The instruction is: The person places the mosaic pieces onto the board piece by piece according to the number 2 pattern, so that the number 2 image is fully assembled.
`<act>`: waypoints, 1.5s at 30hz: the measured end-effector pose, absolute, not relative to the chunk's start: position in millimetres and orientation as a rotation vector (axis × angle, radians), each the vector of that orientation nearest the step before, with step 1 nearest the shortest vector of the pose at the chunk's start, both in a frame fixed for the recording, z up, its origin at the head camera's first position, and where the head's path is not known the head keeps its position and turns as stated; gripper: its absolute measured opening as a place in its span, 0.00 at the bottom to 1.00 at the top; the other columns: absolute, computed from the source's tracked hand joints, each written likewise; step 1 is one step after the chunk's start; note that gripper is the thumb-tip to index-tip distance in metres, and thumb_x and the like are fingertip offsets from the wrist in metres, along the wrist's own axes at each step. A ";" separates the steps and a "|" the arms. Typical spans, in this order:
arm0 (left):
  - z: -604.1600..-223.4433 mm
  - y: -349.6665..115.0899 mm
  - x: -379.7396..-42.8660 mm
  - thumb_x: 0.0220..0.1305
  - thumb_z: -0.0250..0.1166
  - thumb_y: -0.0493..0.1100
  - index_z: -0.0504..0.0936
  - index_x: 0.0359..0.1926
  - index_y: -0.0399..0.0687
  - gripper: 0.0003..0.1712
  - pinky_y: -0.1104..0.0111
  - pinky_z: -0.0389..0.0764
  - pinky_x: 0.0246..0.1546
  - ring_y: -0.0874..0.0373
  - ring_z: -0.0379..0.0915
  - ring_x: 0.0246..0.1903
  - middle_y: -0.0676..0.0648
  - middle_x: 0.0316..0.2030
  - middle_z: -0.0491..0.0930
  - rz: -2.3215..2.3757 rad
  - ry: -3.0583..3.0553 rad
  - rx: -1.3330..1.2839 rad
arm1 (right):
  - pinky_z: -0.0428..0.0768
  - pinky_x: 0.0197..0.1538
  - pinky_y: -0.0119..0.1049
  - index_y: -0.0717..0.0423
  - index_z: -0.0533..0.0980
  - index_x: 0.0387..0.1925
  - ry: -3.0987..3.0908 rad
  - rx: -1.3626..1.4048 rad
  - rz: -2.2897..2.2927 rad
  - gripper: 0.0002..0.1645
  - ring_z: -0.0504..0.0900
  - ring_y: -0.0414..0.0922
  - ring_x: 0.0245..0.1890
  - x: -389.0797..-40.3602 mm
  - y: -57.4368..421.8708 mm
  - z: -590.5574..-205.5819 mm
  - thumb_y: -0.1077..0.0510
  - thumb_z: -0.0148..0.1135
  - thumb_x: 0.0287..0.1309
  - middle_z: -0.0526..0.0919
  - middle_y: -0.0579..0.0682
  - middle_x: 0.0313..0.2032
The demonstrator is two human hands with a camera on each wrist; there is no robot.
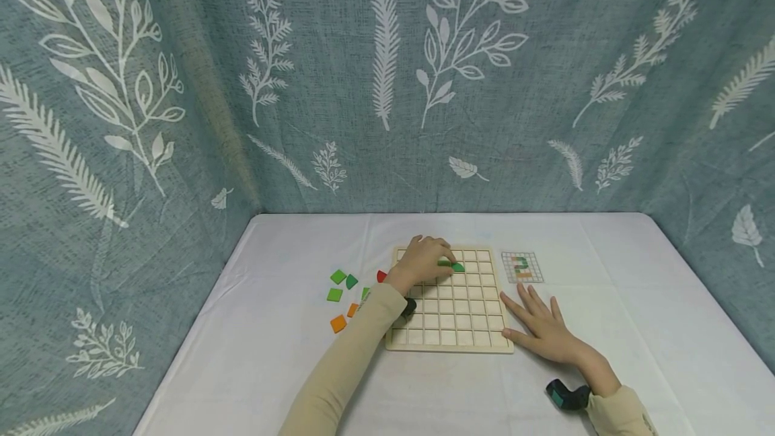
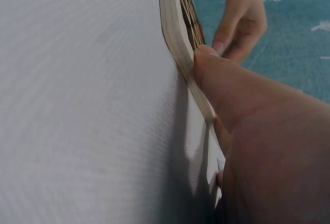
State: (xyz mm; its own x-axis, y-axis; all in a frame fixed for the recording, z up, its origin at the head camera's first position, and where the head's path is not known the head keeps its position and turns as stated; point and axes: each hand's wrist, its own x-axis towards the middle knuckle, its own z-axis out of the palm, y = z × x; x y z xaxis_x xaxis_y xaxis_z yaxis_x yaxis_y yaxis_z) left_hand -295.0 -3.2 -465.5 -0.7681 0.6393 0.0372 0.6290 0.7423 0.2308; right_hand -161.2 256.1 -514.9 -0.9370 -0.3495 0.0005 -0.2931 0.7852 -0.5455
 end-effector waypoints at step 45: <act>-464.3 -62.2 -285.4 0.59 0.63 0.53 0.81 0.51 0.56 0.19 0.47 0.50 0.67 0.52 0.65 0.61 0.49 0.59 0.72 0.727 2.908 0.911 | 0.25 0.63 0.67 0.49 0.57 0.69 2.877 -0.537 -0.878 0.41 0.37 0.66 0.69 -161.8 256.4 -516.9 0.41 0.55 0.58 0.43 0.66 0.70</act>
